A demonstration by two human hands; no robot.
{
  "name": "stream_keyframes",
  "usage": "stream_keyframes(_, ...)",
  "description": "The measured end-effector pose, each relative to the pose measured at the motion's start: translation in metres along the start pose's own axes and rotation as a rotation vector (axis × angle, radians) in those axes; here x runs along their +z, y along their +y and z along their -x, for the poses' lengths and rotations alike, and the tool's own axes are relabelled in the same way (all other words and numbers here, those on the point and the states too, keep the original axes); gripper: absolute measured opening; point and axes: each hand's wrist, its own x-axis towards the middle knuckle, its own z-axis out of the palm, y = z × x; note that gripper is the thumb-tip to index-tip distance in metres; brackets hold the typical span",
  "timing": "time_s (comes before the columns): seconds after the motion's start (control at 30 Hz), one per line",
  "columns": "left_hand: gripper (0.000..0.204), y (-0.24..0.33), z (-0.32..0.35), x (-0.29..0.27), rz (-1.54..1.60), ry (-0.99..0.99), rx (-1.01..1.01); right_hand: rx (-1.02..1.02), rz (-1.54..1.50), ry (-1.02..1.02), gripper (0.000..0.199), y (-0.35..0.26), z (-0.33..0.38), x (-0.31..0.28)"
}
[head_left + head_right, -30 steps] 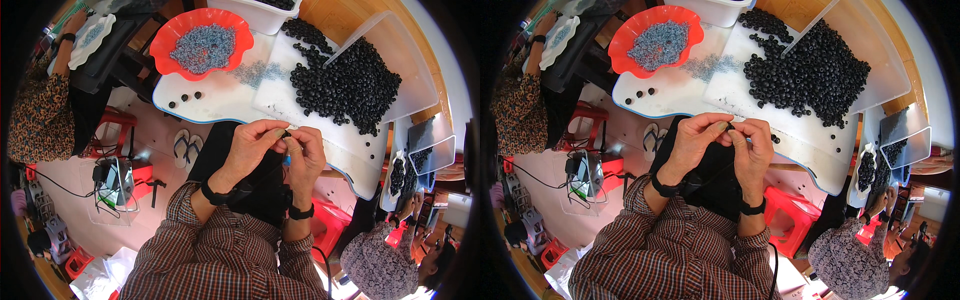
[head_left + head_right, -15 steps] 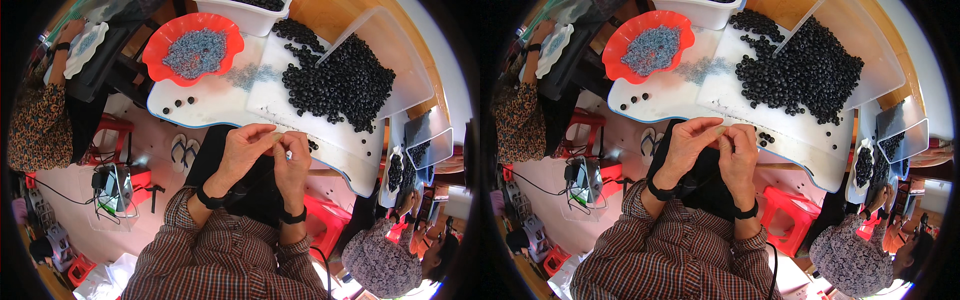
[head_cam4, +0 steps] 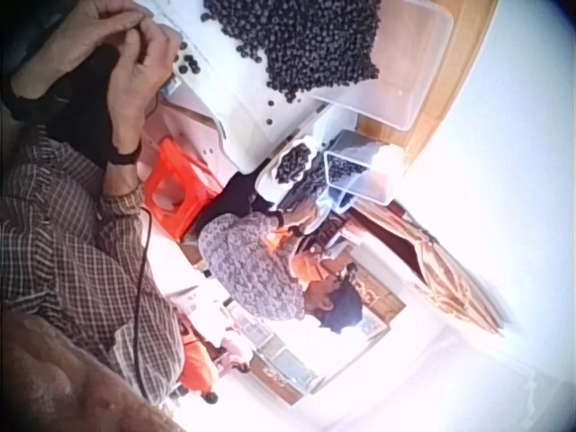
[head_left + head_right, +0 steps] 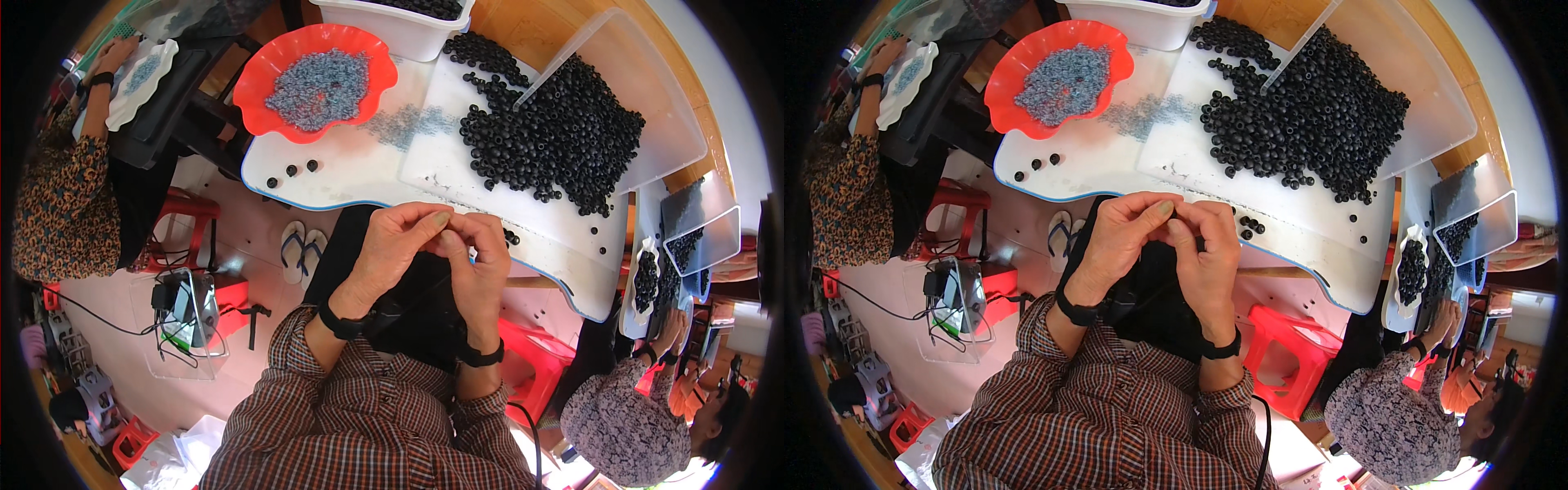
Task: The person is inserting small white pins into black circular plastic components at a workshop table.
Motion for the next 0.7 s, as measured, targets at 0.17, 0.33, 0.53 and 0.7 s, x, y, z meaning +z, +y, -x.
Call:
stream_keyframes(0.17,0.027,0.002,-0.002,-0.003,0.198,-0.098,-0.020,0.184,-0.577,0.145,0.014,-0.006,0.006,0.005)
stream_keyframes(0.33,0.028,0.005,0.000,-0.008,0.338,-0.167,-0.038,0.222,-0.491,0.165,0.012,0.000,0.009,0.001)
stream_keyframes(0.53,0.028,0.007,0.002,-0.004,0.374,-0.201,-0.002,0.271,-0.555,0.166,0.011,-0.003,0.010,0.003)
stream_keyframes(0.7,0.027,0.006,0.003,-0.004,0.390,-0.176,0.001,0.274,-0.570,0.161,0.011,-0.001,0.012,0.005)
